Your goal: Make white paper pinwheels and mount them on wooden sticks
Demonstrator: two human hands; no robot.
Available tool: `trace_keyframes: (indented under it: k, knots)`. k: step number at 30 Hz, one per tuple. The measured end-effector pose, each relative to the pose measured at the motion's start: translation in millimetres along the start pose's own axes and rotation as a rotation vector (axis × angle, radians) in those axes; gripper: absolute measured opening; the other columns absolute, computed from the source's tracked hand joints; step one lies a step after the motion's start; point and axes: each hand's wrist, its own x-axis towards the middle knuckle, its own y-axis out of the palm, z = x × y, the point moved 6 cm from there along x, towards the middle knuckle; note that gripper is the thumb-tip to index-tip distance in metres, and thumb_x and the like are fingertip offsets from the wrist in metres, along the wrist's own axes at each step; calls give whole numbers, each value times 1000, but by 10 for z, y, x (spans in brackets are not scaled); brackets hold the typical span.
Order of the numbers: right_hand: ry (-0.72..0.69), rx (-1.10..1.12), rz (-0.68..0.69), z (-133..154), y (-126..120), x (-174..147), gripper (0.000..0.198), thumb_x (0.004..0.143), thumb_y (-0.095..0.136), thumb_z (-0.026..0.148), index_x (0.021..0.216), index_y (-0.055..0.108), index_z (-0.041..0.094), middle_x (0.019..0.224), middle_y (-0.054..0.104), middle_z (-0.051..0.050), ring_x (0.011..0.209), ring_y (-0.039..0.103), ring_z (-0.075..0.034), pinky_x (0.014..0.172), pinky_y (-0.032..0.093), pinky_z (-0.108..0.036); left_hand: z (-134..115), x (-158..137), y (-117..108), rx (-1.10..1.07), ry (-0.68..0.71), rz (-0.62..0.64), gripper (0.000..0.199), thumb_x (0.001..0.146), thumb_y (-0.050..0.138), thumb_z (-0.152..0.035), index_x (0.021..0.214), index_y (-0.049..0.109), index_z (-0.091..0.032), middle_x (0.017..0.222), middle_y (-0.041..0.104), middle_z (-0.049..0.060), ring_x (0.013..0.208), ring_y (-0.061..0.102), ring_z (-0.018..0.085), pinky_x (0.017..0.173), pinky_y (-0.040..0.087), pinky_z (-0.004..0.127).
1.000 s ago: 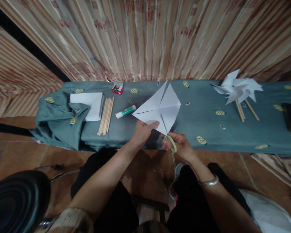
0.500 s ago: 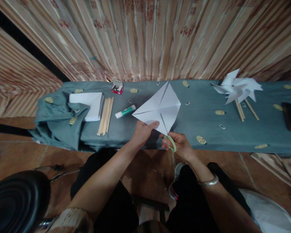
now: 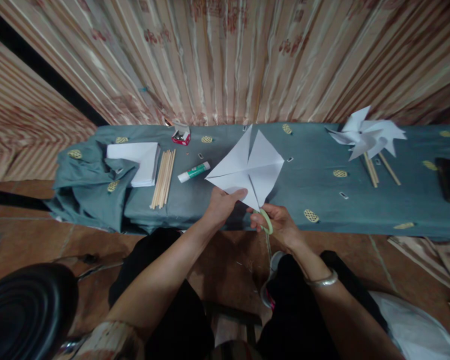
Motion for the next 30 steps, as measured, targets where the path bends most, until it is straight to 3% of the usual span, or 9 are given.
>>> trace_keyframes:
  k: [11,22,28,30]
  knots:
    - [20,19,-1,-22,9,23,41,55,82,50,75,69,17,53,63,1,43,51,-9,44,38,-23,-8,-7,-13,17,0,-15,18,56,73,-23,71,67,-15,71,68,1,65,59,15,67,47,27]
    - [104,70,225,-64,74,-105,60,62,81,51,105,62,15,66,68,-1,53,57,-9,49,41,-20,-115,108,-140,-41,30,-82,22,54,77,-23,72,67,-14,74,69,2,66,60,14,66,47,27]
    - [145,75,410,-57,-99,-271,55,62,80,57,94,67,15,66,67,-2,53,56,-10,51,43,-23,-283,184,-276,-89,96,-127,26,51,75,-22,75,67,-14,74,71,2,70,63,16,70,50,28]
    - [90,75,373,16,-246,-274,58,63,77,62,94,68,15,66,68,-3,52,56,-11,50,43,-24,-316,178,-277,-77,100,-106,23,51,73,-21,72,66,-15,72,71,2,69,63,16,70,50,28]
